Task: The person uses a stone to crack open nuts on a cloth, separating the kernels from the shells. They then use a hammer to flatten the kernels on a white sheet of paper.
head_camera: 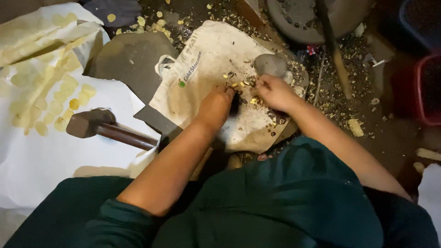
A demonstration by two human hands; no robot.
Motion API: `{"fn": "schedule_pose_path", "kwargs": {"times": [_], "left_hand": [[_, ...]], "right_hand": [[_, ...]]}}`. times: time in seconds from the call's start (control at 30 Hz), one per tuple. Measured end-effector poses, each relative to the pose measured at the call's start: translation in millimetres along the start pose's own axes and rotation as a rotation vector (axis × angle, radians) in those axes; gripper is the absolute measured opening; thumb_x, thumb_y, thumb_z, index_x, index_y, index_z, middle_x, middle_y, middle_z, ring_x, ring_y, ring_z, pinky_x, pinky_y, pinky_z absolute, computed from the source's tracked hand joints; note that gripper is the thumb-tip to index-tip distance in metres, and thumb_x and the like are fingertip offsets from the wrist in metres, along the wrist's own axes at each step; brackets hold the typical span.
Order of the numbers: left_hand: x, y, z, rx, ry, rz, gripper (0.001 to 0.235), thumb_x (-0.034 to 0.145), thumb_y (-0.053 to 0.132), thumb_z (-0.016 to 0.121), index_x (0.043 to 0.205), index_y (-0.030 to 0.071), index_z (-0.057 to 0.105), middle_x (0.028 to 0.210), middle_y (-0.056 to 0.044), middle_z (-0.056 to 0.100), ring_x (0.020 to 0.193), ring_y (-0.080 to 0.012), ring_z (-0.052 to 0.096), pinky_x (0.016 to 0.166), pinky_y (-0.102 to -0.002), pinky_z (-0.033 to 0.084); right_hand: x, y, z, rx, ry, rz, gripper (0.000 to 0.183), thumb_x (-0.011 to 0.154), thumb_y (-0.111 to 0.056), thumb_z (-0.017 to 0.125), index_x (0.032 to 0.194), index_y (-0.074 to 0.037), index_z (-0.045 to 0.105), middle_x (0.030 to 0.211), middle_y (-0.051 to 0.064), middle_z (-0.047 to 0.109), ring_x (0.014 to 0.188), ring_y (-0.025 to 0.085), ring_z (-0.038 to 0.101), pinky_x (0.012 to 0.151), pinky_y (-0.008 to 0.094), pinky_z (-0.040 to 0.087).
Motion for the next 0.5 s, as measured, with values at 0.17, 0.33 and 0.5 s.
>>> {"fn": "schedule_pose_path", "kwargs": {"times": [0.17,0.33,0.5], "left_hand": [[0,-12,17,-0.015,0.009,0.043,0.015,0.097,0.006,0.058,0.107,0.009,0.068,0.097,-0.012,0.069,0.092,-0.0337,0.074,0.074,-0.04,0.061],[9,-33,-20,-0.474,0.043,-0.162,0.018,0.1,0.027,0.066,0.107,0.012,0.072,0.096,-0.016,0.073,0.101,-0.0395,0.071,0.085,-0.049,0.056],[8,-62,-38,-1.463,0.013,-0.727,0.044,0.105,0.044,0.049,0.092,0.006,0.067,0.06,-0.004,0.054,0.048,-0.0115,0.05,0.04,-0.022,0.036]], "right_hand": [[8,-22,1,0.018,0.226,-0.319,0.014,0.098,-0.018,0.063,0.099,-0.006,0.07,0.094,0.026,0.071,0.095,0.048,0.07,0.08,0.054,0.055],[32,-26,26,-0.125,0.189,-0.322,0.015,0.096,-0.017,0.069,0.107,-0.007,0.069,0.1,0.021,0.068,0.093,0.048,0.071,0.08,0.056,0.058],[41,-30,24,-0.282,0.012,-0.133,0.02,0.094,-0.026,0.068,0.108,-0.012,0.07,0.107,0.016,0.065,0.097,0.046,0.073,0.081,0.057,0.06]]}}
Point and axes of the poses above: each hand's wrist, its own x-axis towards the middle knuckle, its own z-axis out of the palm, y = z × x, the point moved 5 cm from there along x, towards the middle knuckle
